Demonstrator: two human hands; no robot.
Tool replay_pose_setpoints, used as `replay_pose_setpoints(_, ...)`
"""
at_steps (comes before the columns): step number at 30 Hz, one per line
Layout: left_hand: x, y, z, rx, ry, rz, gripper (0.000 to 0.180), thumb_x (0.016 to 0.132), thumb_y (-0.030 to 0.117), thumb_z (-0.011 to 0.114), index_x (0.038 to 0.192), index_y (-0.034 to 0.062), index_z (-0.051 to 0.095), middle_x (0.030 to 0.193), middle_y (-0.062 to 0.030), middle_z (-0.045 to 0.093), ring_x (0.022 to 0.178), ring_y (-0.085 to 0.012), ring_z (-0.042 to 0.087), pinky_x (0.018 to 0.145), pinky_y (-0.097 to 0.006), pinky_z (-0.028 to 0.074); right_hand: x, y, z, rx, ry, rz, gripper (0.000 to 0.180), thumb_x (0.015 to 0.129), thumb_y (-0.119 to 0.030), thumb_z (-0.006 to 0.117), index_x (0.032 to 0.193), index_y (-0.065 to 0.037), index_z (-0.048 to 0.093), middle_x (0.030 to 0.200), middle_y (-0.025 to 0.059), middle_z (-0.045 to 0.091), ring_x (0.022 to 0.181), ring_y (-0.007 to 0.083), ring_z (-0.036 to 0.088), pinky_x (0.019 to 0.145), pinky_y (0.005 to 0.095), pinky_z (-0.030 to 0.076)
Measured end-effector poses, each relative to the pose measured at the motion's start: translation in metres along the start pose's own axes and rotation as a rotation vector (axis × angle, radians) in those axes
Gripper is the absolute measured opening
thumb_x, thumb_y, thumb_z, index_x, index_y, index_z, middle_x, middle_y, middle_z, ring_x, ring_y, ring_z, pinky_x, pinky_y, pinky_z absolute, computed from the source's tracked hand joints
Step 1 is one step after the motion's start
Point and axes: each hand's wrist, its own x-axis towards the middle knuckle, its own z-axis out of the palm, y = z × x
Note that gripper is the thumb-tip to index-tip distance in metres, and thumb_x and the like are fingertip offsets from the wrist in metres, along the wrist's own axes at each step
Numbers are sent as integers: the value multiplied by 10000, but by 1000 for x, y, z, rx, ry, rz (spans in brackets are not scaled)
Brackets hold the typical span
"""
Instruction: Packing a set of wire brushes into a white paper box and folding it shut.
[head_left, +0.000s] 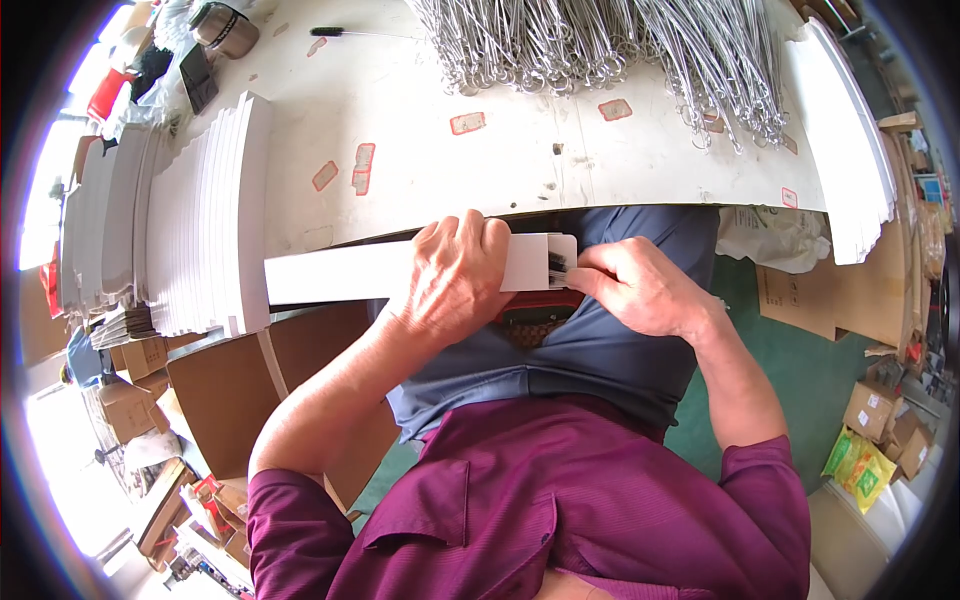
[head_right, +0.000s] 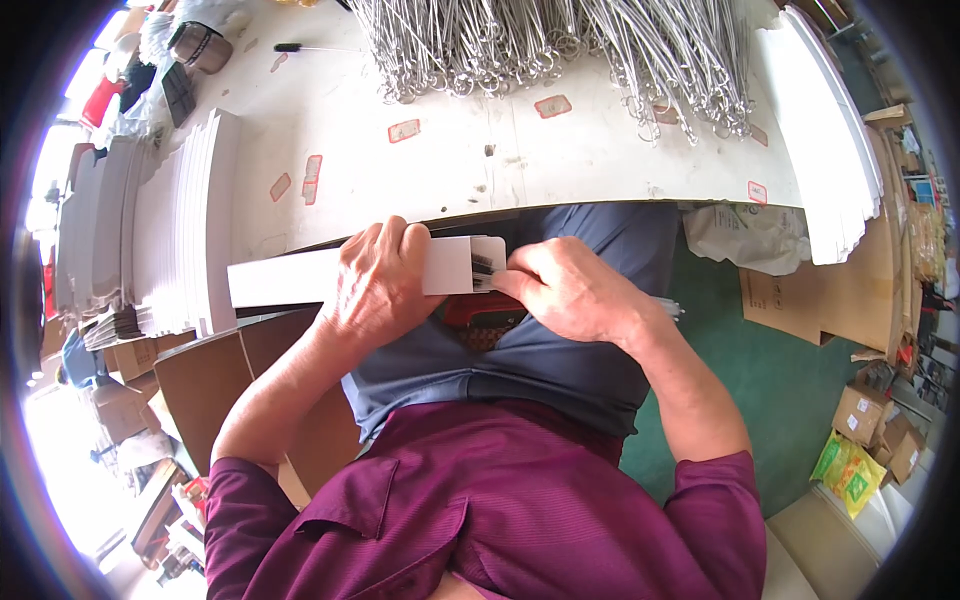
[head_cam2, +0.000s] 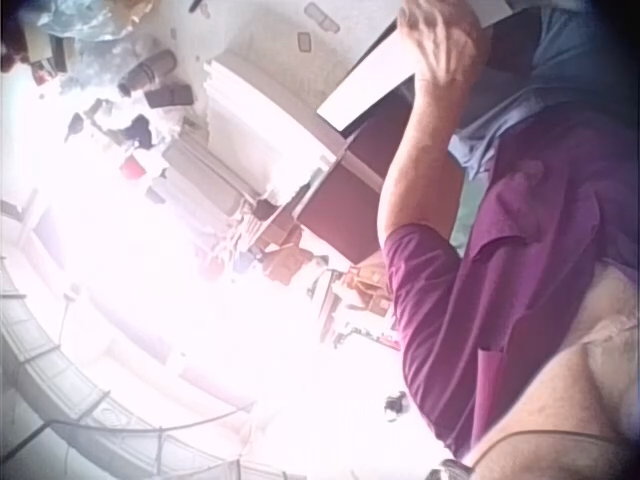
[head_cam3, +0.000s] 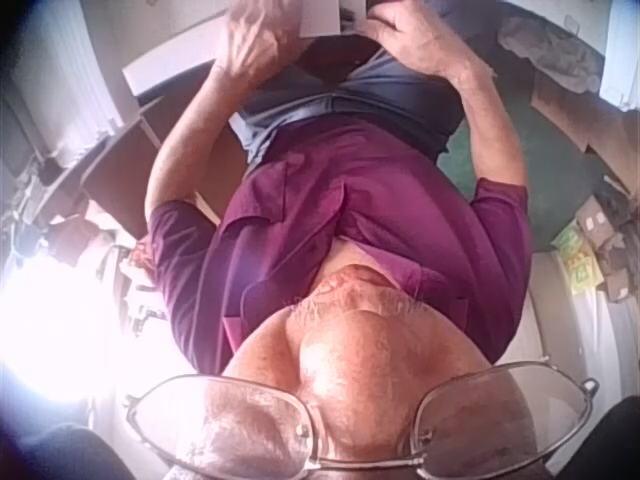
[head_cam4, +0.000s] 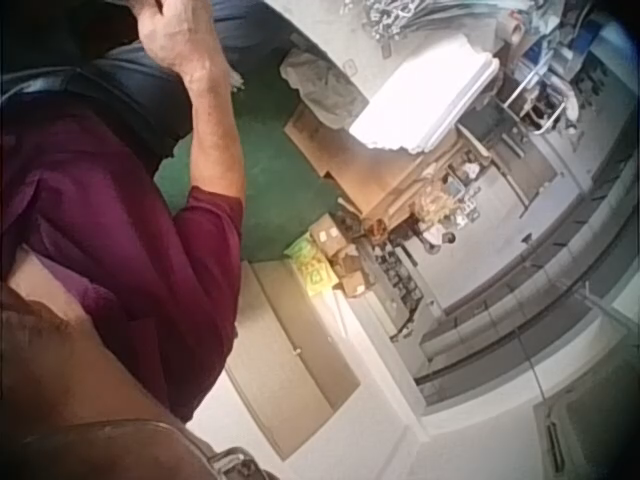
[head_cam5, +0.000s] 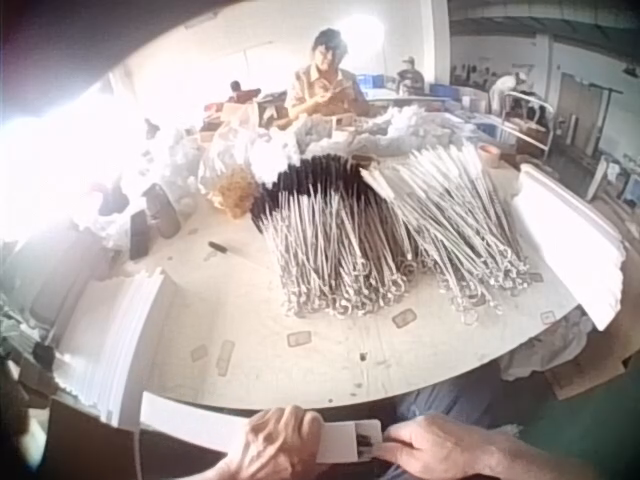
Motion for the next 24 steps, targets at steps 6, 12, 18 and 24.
replay_pose_setpoints(6,-8,15,-9,-39,-88,-166,458,713,297,887,867,44,538,829,-131,592,730,-307,666,642,-427,552,10,-11,4,-109,53,26,299,948,-223,719,998,68,673,831,260,714,804,447,706,695,477,535)
replay_pose_setpoints(12,-26,25,-10,-139,-177,-304,487,690,284,911,905,27,558,816,-135,605,738,-338,681,656,-451,564,9,-15,6,-181,13,-41,294,937,-218,717,1027,59,672,835,255,720,807,435,717,720,488,556)
replay_pose_setpoints(18,-34,31,0,-266,-246,-347,497,708,290,911,927,12,561,840,-158,628,760,-357,701,667,-465,575,14,-8,20,-287,60,-132,250,959,-170,624,1081,45,656,839,260,723,807,427,724,727,503,570)
replay_pose_setpoints(24,-33,36,9,-219,-197,-394,511,695,275,918,957,10,567,897,-167,632,806,-358,696,693,-459,576,16,0,28,-462,239,-206,183,975,-159,608,1004,20,631,826,222,720,791,397,725,725,481,582)
